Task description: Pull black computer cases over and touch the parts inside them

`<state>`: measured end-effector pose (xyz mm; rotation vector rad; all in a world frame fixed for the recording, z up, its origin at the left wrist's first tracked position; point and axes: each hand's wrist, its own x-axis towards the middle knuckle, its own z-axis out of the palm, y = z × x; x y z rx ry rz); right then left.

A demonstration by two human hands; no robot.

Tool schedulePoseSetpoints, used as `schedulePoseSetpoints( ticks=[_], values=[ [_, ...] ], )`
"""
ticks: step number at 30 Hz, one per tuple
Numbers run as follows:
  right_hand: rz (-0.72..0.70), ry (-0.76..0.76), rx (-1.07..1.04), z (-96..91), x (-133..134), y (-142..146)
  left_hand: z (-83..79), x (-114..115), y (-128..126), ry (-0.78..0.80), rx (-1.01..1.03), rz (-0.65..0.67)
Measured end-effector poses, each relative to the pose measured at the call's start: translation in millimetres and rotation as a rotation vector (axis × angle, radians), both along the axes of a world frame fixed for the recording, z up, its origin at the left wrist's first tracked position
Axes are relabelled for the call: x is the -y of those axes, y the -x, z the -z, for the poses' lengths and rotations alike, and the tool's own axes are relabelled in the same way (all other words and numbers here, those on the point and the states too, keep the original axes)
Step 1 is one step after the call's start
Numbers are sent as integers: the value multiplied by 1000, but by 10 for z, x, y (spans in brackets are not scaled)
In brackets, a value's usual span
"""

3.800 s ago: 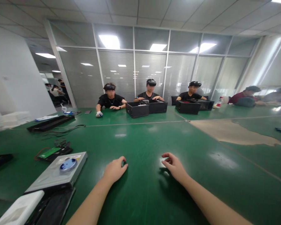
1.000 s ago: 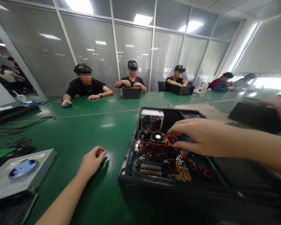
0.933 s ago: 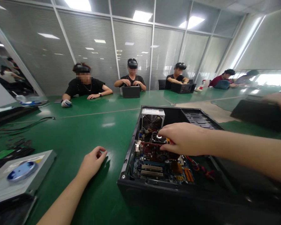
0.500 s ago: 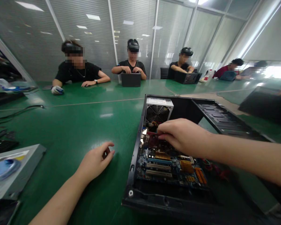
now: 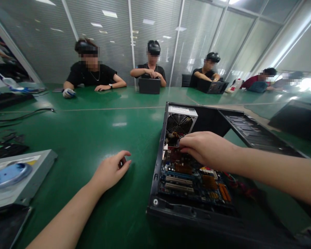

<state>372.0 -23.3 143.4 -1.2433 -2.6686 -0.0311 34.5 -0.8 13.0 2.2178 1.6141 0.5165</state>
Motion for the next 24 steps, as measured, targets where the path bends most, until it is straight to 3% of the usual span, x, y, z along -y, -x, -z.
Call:
schedulePoseSetpoints(
  ticks=[10, 16, 18, 20, 24],
  values=[
    [99, 120, 110, -46, -12, 43, -11, 2, -1, 8, 26, 24],
    [24, 166, 139, -65, -32, 116, -23, -13, 14, 24, 49, 17],
    [-18, 156, 116, -187, -10, 63, -17, -28, 26, 27, 72, 18],
    [-37, 108, 67, -430, 61, -99, -13, -38, 41, 26, 88, 24],
    [92, -19, -105, -931, 448, -757, 4, -38, 88, -67, 160, -14]
  ],
)
